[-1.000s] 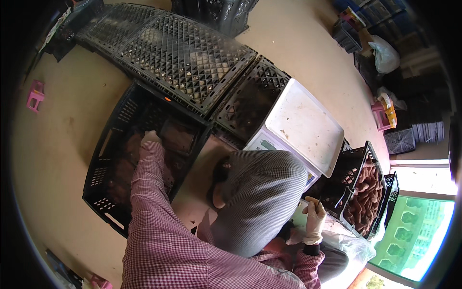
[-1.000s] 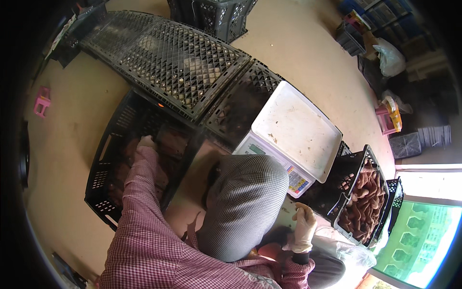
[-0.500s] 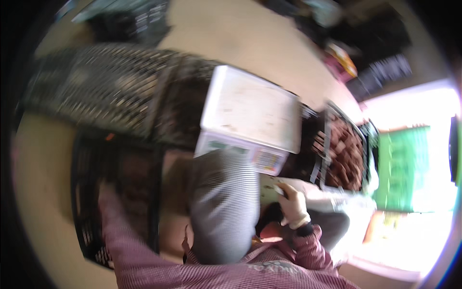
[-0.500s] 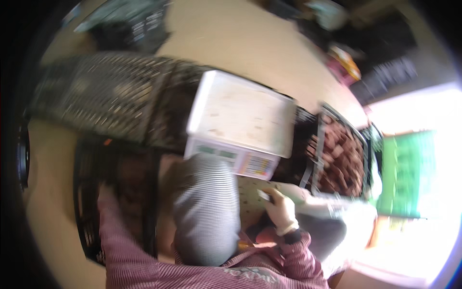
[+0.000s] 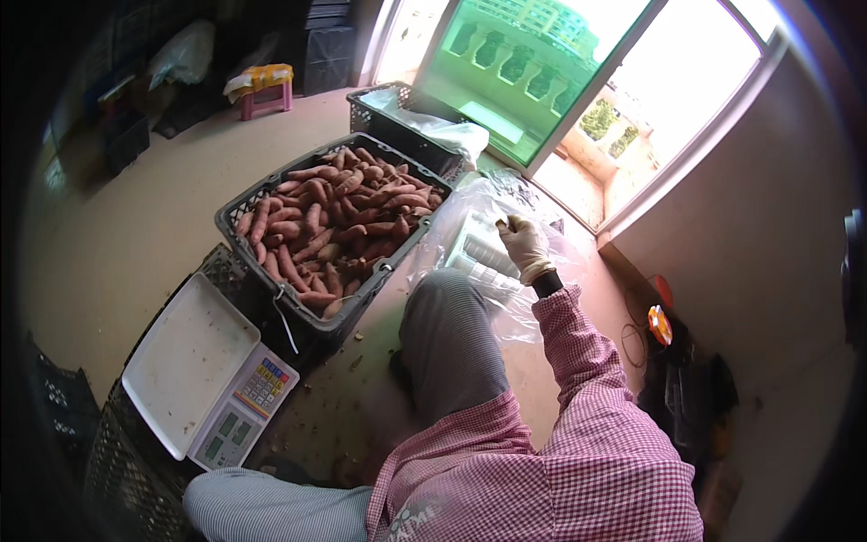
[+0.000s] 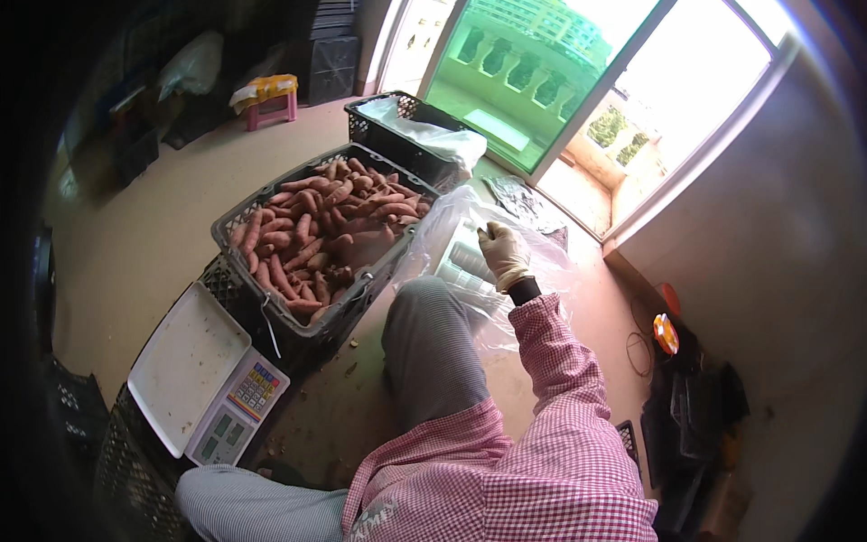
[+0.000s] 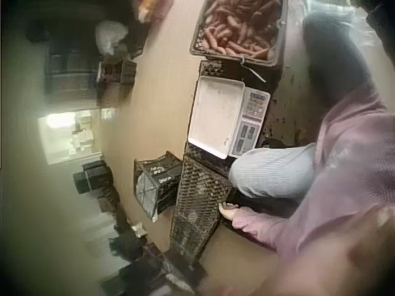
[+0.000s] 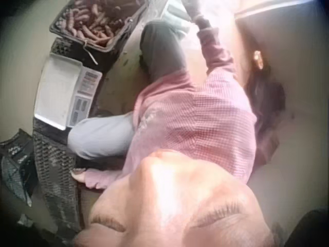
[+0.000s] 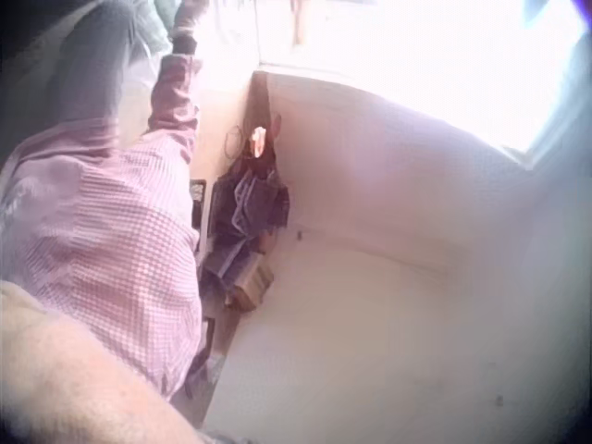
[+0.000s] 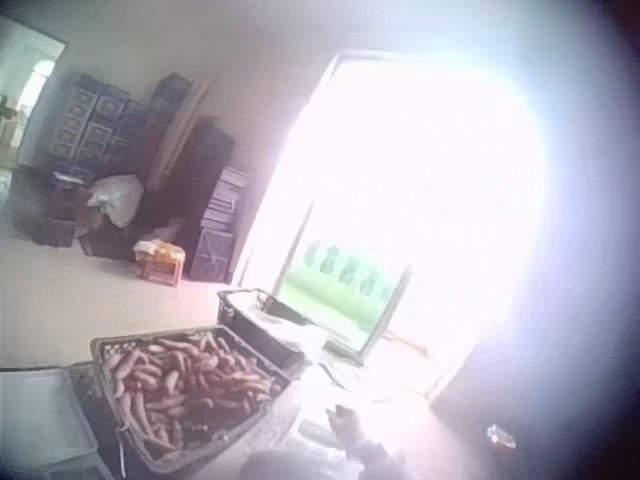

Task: The person peels sweet potatoes using a small knife, placing the peeled items on a digital scale and transferring them into a plastic bag. The person repeats this process for multiple sweet potatoes, occasionally adjusting the scale and bag.

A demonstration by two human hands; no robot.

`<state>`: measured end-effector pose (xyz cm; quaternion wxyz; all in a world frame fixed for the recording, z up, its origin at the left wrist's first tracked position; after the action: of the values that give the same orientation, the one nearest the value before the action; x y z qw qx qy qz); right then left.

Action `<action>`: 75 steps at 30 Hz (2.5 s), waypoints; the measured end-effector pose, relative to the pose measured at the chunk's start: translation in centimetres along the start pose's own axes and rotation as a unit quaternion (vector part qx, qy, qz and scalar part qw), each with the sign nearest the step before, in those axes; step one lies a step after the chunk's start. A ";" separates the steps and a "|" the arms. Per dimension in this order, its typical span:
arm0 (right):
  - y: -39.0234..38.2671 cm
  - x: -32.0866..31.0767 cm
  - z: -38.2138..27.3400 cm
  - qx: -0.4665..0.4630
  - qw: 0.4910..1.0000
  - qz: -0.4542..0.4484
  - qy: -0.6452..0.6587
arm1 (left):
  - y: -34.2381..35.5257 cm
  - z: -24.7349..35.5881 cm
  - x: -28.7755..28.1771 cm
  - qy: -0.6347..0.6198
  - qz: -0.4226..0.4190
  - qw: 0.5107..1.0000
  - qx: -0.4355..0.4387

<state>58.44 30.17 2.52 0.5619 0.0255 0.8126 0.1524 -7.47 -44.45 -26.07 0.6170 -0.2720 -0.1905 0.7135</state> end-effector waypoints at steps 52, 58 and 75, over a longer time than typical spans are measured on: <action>-12.3 15.1 -35.1 -0.538 0.802 -0.144 0.216 | -23.4 13.4 42.0 0.352 -0.236 0.849 0.317; -2.0 16.9 -25.3 -0.405 0.888 -0.218 0.009 | -25.2 10.8 43.4 0.544 -0.135 0.777 0.285; -4.8 13.1 -25.5 -0.149 0.797 -0.358 0.462 | -41.7 5.5 46.7 0.078 -0.518 0.845 0.108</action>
<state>30.73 22.77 -2.46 0.1310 -0.4249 0.8941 0.0534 17.30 8.77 -3.58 0.9351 -0.1201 -0.1766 0.2829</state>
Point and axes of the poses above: each hand's wrist, its own y-axis towards the middle knuckle, its own x-axis out of the palm, z = x × y, the point moved 2 cm from there along y, towards the middle knuckle, and after that the axes turned 7 degrees about -x, right-handed, at the moved point
